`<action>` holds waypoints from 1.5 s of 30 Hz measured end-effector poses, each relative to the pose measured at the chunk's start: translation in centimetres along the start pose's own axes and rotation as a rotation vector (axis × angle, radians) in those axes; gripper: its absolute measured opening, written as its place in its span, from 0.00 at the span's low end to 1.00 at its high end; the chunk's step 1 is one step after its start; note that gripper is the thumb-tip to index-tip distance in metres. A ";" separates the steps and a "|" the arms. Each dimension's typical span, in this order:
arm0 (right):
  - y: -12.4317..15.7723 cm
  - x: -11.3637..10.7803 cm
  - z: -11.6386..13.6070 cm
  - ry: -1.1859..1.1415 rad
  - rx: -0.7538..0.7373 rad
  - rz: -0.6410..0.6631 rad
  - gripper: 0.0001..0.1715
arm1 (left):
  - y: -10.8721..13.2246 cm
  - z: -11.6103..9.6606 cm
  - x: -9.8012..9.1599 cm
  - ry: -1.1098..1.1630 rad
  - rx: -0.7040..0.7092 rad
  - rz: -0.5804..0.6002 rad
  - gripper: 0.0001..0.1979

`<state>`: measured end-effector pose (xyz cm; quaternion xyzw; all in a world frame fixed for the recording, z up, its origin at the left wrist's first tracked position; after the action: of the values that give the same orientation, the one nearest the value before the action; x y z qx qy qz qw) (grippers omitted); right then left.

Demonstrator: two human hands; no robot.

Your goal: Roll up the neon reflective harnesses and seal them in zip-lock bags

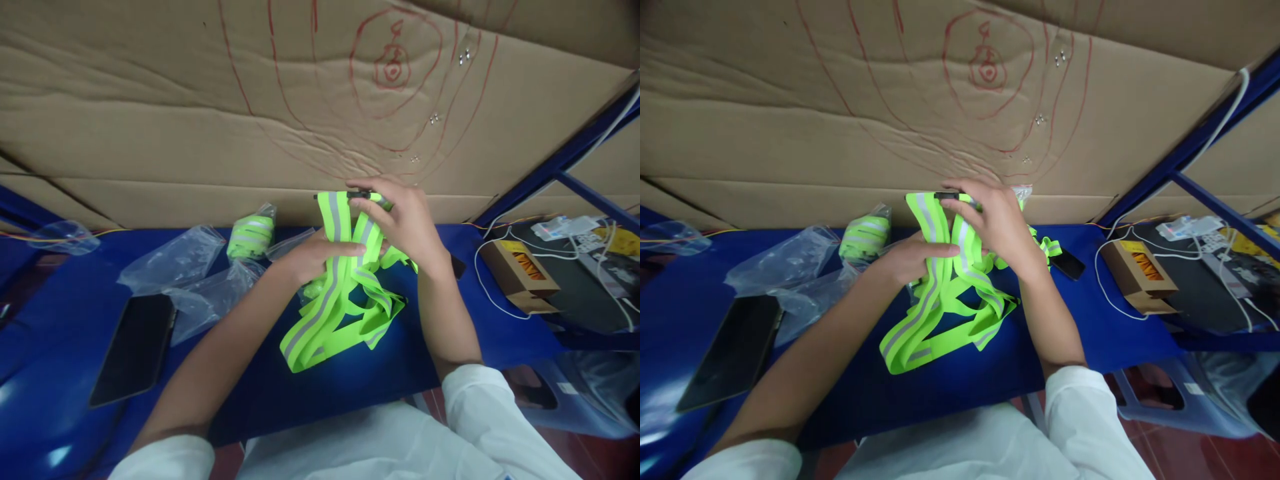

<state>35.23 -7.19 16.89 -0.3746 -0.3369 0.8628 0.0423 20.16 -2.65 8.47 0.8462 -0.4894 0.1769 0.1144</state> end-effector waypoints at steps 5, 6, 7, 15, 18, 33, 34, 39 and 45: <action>0.2 -0.4 0.0 -0.004 -0.013 -0.063 0.14 | 0.0 0.4 0.7 0.074 -0.011 0.066 0.23; 0.2 -0.4 0.0 -0.021 0.006 -0.089 0.16 | 0.1 0.5 0.8 0.112 -0.002 0.080 0.23; 0.2 -0.5 0.0 -0.040 0.034 -0.123 0.18 | 0.1 0.5 0.9 0.148 0.003 0.091 0.24; 0.5 -2.0 0.0 -0.314 0.294 -0.164 0.26 | 1.1 -0.3 1.2 -0.311 -0.029 0.034 0.18; 0.4 -1.1 -0.7 -0.602 0.416 -0.024 0.26 | 1.9 -1.7 1.1 -0.455 -0.004 0.112 0.18; 0.9 0.7 2.6 -0.186 0.021 0.296 0.33 | 3.2 -4.1 -0.3 -0.616 0.151 -0.045 0.17; 1.0 0.9 2.9 -0.183 0.040 0.252 0.30 | 3.2 -4.1 -0.1 -0.563 0.153 -0.043 0.16; 1.0 0.3 2.7 -0.179 0.129 -0.074 0.25 | 3.3 -4.1 0.3 -0.474 0.075 0.025 0.16; 1.1 -0.4 1.1 -0.513 0.339 0.032 0.31 | 3.8 -5.1 -0.1 -0.784 0.105 0.153 0.14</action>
<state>34.93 -8.81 17.00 -0.1376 -0.1818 0.9736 0.0041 15.81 -2.56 13.15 0.8155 -0.5477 -0.1266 -0.1379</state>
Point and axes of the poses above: each hand's wrist, its own y-axis away from the middle knuckle, its own x-axis out of the palm, z = x × y, the point moved 2 cm from there along -y, towards the middle knuckle, and after that the axes turned 7 degrees about -y, right-handed, at the moved point
